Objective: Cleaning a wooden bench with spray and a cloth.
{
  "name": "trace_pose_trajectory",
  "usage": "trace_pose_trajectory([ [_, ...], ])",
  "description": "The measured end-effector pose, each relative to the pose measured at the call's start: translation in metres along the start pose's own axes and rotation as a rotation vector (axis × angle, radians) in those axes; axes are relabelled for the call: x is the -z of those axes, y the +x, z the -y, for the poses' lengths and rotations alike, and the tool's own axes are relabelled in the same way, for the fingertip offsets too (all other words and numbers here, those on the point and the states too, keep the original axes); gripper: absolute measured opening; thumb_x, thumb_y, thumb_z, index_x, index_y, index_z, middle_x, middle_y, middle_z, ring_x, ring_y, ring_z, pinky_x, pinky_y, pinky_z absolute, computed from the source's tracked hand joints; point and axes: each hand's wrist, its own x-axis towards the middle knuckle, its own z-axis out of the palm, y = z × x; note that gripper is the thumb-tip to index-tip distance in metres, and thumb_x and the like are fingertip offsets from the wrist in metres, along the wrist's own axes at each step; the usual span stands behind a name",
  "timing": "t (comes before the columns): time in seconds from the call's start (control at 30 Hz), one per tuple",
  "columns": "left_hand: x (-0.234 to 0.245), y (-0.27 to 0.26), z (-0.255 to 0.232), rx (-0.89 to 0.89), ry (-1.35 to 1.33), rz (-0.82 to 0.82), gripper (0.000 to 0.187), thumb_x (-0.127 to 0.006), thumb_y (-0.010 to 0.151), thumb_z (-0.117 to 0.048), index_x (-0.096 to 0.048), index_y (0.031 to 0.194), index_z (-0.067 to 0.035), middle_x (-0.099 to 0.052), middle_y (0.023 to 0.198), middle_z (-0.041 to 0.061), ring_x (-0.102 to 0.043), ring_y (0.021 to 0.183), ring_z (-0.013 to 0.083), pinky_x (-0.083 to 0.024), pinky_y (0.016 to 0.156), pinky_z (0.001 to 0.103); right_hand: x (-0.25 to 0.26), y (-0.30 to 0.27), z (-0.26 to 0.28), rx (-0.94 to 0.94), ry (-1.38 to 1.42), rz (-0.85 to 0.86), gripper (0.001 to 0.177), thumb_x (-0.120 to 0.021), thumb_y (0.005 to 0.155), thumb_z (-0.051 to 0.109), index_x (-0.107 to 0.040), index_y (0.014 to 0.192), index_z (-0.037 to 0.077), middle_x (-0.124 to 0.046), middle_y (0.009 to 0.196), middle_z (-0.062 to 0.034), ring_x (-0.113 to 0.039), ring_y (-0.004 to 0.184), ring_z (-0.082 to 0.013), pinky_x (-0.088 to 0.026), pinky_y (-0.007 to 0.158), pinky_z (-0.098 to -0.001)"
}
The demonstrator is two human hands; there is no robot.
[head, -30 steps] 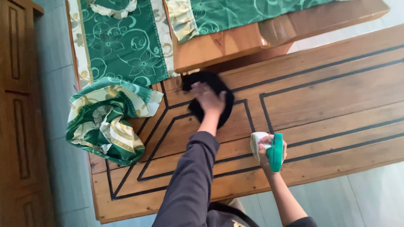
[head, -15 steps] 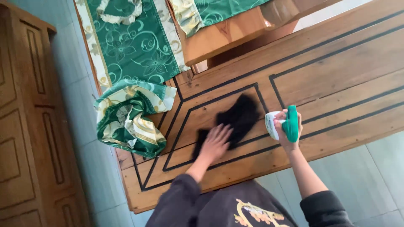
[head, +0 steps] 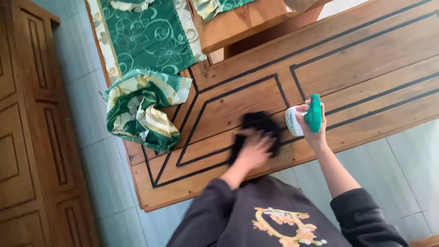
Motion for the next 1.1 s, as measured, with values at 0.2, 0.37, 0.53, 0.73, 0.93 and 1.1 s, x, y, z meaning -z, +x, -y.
trace_pose_trajectory([
  [0.2, 0.013, 0.021, -0.016, 0.126, -0.059, 0.073, 0.06, -0.06, 0.096, -0.042, -0.049, 0.154, -0.028, -0.043, 0.164, 0.001, -0.033, 0.154, 0.0293, -0.024, 0.121, 0.059, 0.01, 0.0, -0.008, 0.001, -0.056, 0.092, 0.049, -0.075, 0.096, 0.01, -0.045, 0.135, 0.005, -0.073, 0.111, -0.0066, -0.067, 0.105, -0.0145, -0.051, 0.099, -0.0322],
  [0.37, 0.052, -0.07, 0.048, 0.283, 0.007, 0.028, 0.059, -0.059, 0.098, -0.042, -0.046, 0.155, -0.033, -0.035, 0.167, 0.001, -0.025, 0.156, 0.0279, -0.014, 0.124, 0.062, 0.006, -0.004, -0.011, 0.04, -0.063, 0.066, 0.048, -0.075, 0.095, 0.008, -0.047, 0.133, 0.004, -0.072, 0.112, -0.0085, -0.065, 0.109, -0.0174, -0.049, 0.104, -0.0346],
  [0.53, 0.06, -0.071, 0.082, 0.502, 0.036, 0.051, 0.063, -0.058, 0.096, -0.041, -0.043, 0.156, -0.029, -0.031, 0.166, 0.008, -0.017, 0.154, 0.0342, -0.006, 0.117, 0.072, 0.007, 0.0, 0.006, 0.009, 0.043, 0.015, 0.041, -0.076, 0.093, 0.008, -0.053, 0.127, 0.004, -0.071, 0.111, -0.0061, -0.065, 0.107, -0.0147, -0.05, 0.101, -0.0315],
  [0.73, 0.06, 0.052, 0.053, 0.697, -0.035, 0.404, 0.064, -0.051, 0.1, -0.05, -0.035, 0.159, -0.032, -0.027, 0.169, 0.009, -0.008, 0.161, 0.0421, 0.0, 0.122, 0.076, 0.028, -0.002, 0.041, -0.062, -0.281, 0.027, 0.034, -0.074, 0.081, 0.001, -0.068, 0.113, 0.006, -0.069, 0.102, -0.008, -0.065, 0.091, -0.0225, -0.053, 0.081, -0.0329],
  [0.93, 0.009, 0.068, 0.062, 0.471, 0.023, 0.036, 0.067, -0.052, 0.097, -0.052, -0.038, 0.157, -0.025, -0.028, 0.165, 0.018, -0.009, 0.152, 0.0478, -0.004, 0.113, 0.078, 0.037, -0.013, 0.016, -0.262, -0.413, 0.092, 0.028, -0.076, 0.08, 0.009, -0.066, 0.106, 0.006, -0.07, 0.087, -0.0119, -0.071, 0.081, -0.029, -0.055, 0.077, -0.0376],
  [1.1, 0.075, -0.004, 0.119, 0.721, 0.051, 0.145, 0.062, -0.052, 0.098, -0.051, -0.041, 0.156, -0.033, -0.03, 0.168, 0.004, -0.023, 0.158, 0.0356, -0.01, 0.121, 0.073, 0.046, -0.028, 0.013, -0.248, -0.406, 0.099, 0.033, -0.076, 0.077, 0.009, -0.067, 0.109, 0.006, -0.072, 0.093, -0.0121, -0.073, 0.086, -0.0284, -0.055, 0.08, -0.0371],
])
